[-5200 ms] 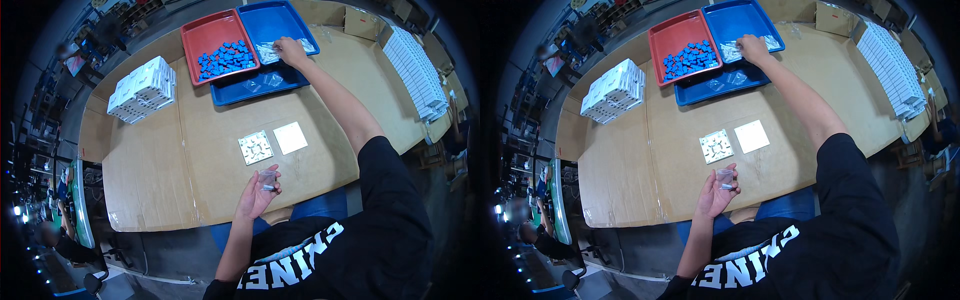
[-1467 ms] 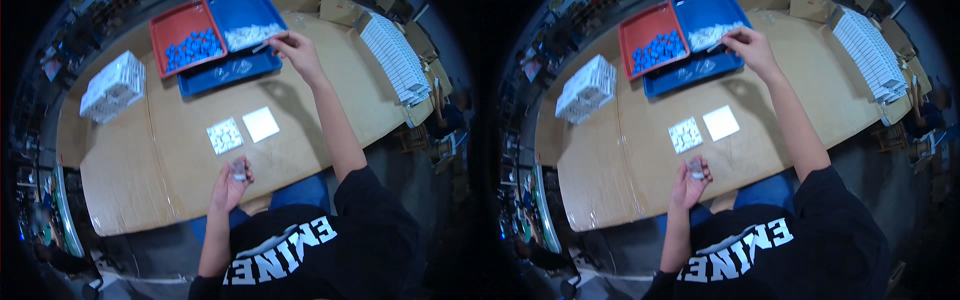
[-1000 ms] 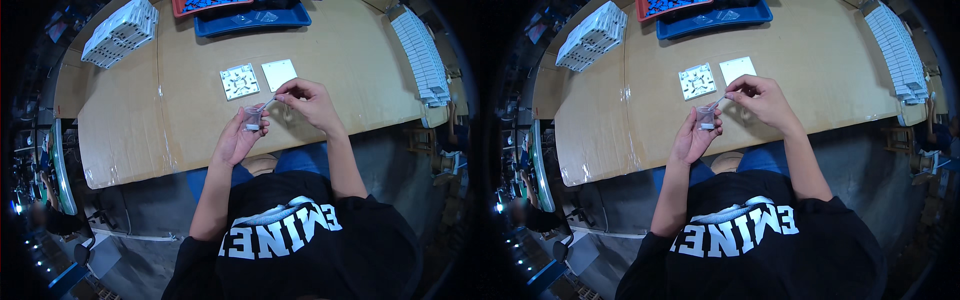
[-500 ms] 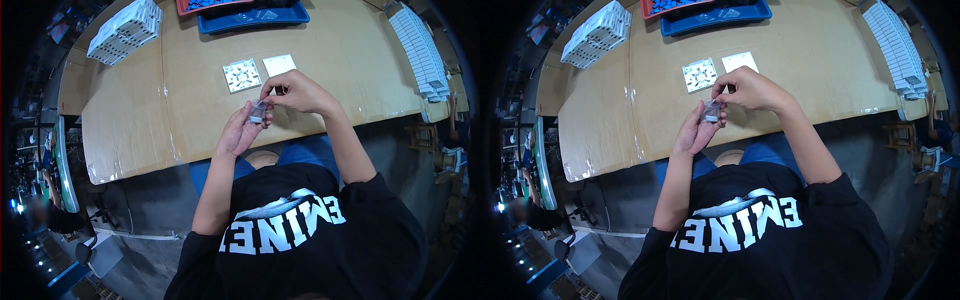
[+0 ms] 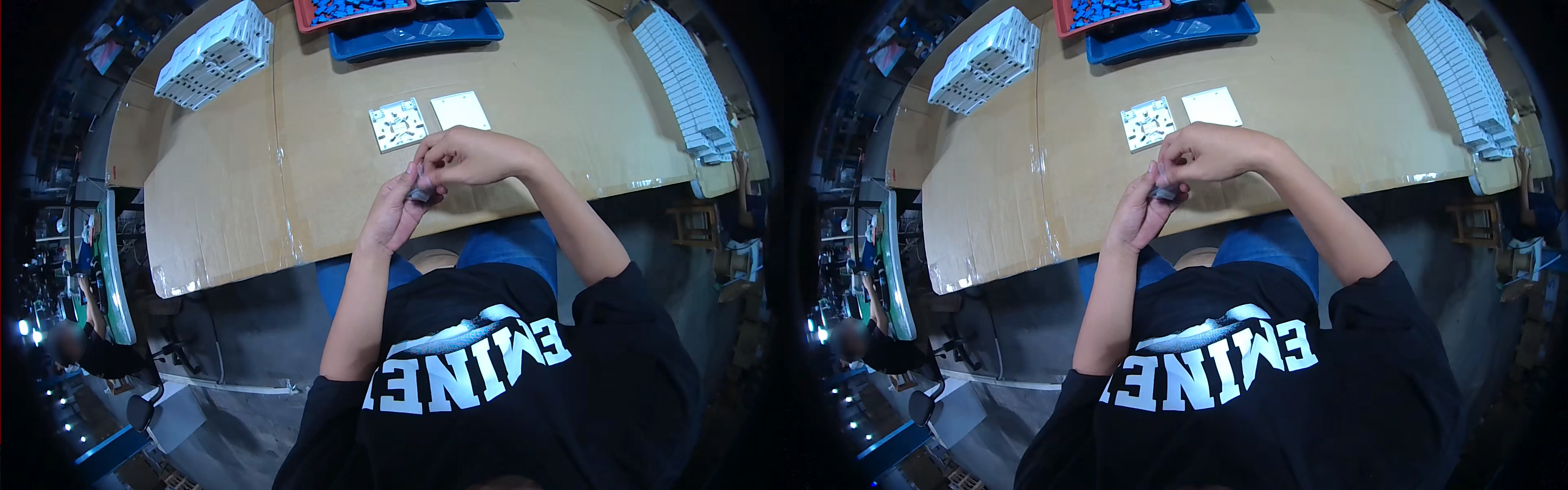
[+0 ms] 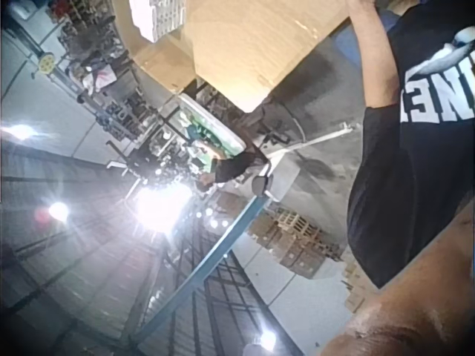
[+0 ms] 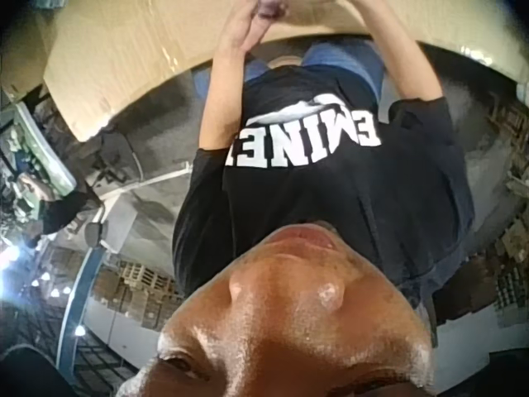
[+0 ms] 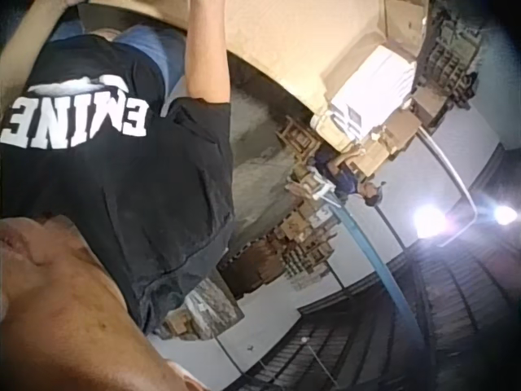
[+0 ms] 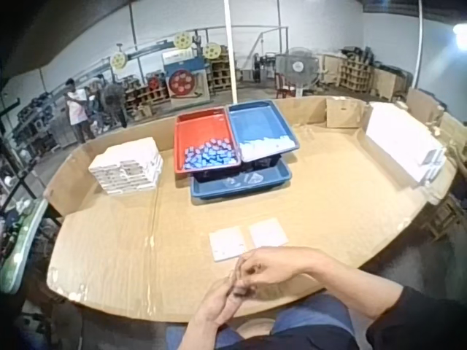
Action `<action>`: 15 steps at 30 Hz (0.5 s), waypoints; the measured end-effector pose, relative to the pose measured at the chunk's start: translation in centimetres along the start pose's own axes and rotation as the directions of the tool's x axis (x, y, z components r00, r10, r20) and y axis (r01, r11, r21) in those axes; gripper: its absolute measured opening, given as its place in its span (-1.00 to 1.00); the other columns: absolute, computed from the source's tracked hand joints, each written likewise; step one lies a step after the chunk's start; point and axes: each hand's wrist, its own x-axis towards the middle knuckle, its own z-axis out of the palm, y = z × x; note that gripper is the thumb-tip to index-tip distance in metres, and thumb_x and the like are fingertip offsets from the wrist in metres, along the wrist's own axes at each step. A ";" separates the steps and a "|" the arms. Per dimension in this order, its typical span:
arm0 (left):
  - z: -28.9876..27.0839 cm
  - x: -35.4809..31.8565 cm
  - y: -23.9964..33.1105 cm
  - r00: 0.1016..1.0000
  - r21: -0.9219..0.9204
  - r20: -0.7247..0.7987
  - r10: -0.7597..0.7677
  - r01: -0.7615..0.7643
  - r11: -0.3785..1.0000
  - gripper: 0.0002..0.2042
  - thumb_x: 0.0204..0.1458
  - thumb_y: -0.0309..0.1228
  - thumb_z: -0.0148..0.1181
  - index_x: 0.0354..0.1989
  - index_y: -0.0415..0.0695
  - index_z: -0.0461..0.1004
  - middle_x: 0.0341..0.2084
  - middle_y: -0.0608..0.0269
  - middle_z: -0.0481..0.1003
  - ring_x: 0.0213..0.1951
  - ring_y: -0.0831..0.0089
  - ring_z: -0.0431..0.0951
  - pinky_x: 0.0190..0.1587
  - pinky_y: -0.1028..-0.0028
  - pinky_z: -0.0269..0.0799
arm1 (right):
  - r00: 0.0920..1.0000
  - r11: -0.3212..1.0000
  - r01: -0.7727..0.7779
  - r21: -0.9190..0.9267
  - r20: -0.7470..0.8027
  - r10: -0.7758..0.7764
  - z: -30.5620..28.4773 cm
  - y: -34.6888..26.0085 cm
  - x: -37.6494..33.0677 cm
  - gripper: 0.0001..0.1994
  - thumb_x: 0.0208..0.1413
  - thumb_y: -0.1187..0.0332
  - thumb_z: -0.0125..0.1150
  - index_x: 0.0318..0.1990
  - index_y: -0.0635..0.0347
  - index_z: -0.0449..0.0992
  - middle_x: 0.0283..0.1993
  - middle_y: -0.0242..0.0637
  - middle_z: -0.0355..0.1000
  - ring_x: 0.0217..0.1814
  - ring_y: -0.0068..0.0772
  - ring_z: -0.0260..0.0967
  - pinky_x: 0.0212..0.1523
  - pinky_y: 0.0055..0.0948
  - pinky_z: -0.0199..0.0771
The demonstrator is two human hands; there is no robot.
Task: Assembling small hardware components and putting them into boxes.
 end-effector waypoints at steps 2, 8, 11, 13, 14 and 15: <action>0.8 0.0 -0.1 1.000 -0.007 -0.020 0.016 -0.016 1.000 -0.55 0.46 -0.11 -0.08 0.19 -0.29 0.40 -0.05 0.10 0.56 -0.07 0.33 0.60 0.07 0.32 0.55 | 1.000 0.999 -0.011 -0.032 0.004 0.011 -0.1 -0.4 -0.3 -0.81 0.23 0.35 0.33 -0.20 0.33 0.66 -0.03 -0.21 0.57 -0.08 -0.33 0.52 -0.01 -0.32 0.52; 3.2 -1.5 0.9 0.980 0.389 -0.092 0.178 -0.130 0.912 -0.60 0.44 -0.20 -0.01 0.11 -0.34 0.50 -0.09 0.05 0.64 -0.08 0.32 0.67 0.04 0.35 0.58 | 0.984 1.000 -0.002 0.025 -0.178 0.006 -1.0 -1.6 -2.2 -0.84 0.20 0.37 0.38 -0.21 0.31 0.66 -0.09 -0.25 0.61 -0.09 -0.38 0.52 -0.01 -0.35 0.53; 4.5 -2.4 1.5 0.936 0.635 -0.126 0.328 -0.178 0.751 -0.67 0.41 -0.30 0.06 -0.03 -0.36 0.61 -0.22 0.07 0.68 -0.13 0.38 0.69 0.03 0.41 0.56 | 0.952 0.991 0.035 0.131 -0.305 0.006 -0.8 -1.8 -2.4 -0.88 0.15 0.43 0.42 -0.24 0.30 0.65 -0.13 -0.29 0.62 -0.11 -0.47 0.53 -0.03 -0.42 0.54; 5.1 -2.7 1.5 0.909 0.594 -0.151 0.389 -0.231 0.771 -0.72 0.38 -0.34 0.13 -0.04 -0.35 0.62 -0.25 0.22 0.67 -0.16 0.57 0.62 -0.01 0.51 0.49 | 0.937 0.979 0.050 0.198 -0.347 0.022 0.0 -1.8 -2.5 -0.88 0.13 0.46 0.44 -0.24 0.30 0.64 -0.14 -0.31 0.62 -0.12 -0.52 0.53 -0.03 -0.46 0.55; 5.3 -2.8 1.5 0.908 0.596 -0.149 0.392 -0.234 0.768 -0.72 0.38 -0.34 0.13 -0.04 -0.35 0.62 -0.25 0.22 0.67 -0.16 0.57 0.62 -0.01 0.51 0.49 | 0.911 0.951 0.104 0.293 -0.412 0.027 0.7 -1.6 -2.4 -0.88 0.12 0.48 0.45 -0.23 0.29 0.63 -0.15 -0.33 0.61 -0.12 -0.56 0.53 -0.03 -0.49 0.55; 5.4 -2.8 1.5 0.901 0.625 -0.152 0.406 -0.230 0.746 -0.74 0.38 -0.36 0.14 -0.04 -0.34 0.61 -0.23 0.23 0.66 -0.16 0.57 0.61 -0.01 0.52 0.48 | 0.879 0.911 0.163 0.379 -0.476 0.040 1.4 -1.5 -2.4 -0.86 0.12 0.50 0.45 -0.21 0.29 0.62 -0.16 -0.34 0.60 -0.13 -0.59 0.52 -0.03 -0.52 0.55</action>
